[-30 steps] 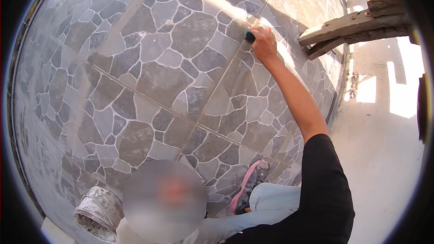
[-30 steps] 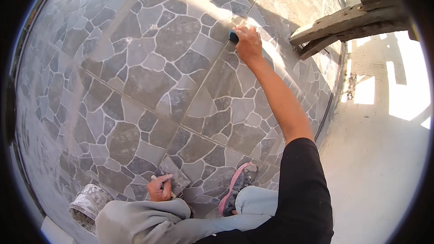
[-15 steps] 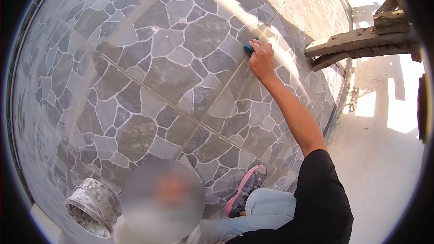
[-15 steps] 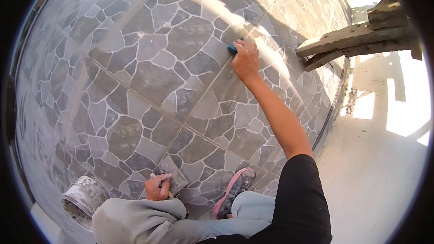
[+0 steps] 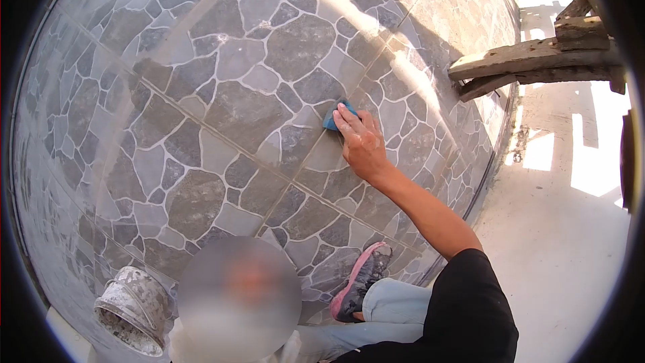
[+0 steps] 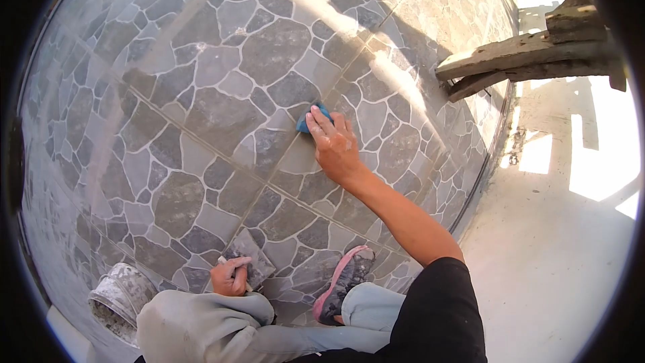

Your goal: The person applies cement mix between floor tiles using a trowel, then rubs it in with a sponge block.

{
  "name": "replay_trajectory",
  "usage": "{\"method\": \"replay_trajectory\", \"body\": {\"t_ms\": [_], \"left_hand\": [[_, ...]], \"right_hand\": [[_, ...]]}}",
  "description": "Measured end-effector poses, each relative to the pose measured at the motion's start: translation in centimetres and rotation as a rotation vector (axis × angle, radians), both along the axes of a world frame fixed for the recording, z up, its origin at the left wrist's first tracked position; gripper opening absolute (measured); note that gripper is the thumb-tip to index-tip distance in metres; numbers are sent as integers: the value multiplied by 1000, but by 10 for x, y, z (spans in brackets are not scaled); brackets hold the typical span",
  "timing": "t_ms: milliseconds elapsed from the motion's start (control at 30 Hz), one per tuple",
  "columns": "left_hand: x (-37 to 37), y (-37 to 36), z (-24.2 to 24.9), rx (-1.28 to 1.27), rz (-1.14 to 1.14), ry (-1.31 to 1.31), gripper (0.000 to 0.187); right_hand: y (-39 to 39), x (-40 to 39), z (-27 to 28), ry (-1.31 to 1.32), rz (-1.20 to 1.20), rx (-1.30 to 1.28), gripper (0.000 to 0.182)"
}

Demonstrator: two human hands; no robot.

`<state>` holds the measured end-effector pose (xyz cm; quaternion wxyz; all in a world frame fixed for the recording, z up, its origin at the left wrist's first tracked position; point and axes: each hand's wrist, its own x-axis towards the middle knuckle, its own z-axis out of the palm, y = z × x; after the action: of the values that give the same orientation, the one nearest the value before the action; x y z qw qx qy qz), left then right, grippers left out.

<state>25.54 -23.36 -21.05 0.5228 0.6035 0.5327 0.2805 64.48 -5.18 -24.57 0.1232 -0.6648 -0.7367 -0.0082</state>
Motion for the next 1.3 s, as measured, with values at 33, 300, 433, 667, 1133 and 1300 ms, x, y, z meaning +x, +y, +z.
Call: {"method": "replay_trajectory", "body": {"t_ms": [33, 300, 433, 667, 1133, 1300], "left_hand": [[-1, 0, -1, -2, -7, 2, 18], [-6, 0, -5, 32, -62, 34, 24], [-5, -5, -2, 40, -46, 32, 18], [-10, 3, -3, 34, -57, 10, 26], [-8, 7, 3, 37, -101, -32, 24], [-11, 4, 4, 5, -105, -22, 24]], "right_hand": [[-7, 7, 1, 55, 82, -30, 48], [125, 90, -19, -127, -393, 117, 36], [72, 70, -15, -71, -139, 69, 39], [119, 83, -20, -174, -493, 166, 31], [19, -37, -4, 12, -312, 169, 36], [-84, -110, 17, 284, 238, -98, 33]]}}
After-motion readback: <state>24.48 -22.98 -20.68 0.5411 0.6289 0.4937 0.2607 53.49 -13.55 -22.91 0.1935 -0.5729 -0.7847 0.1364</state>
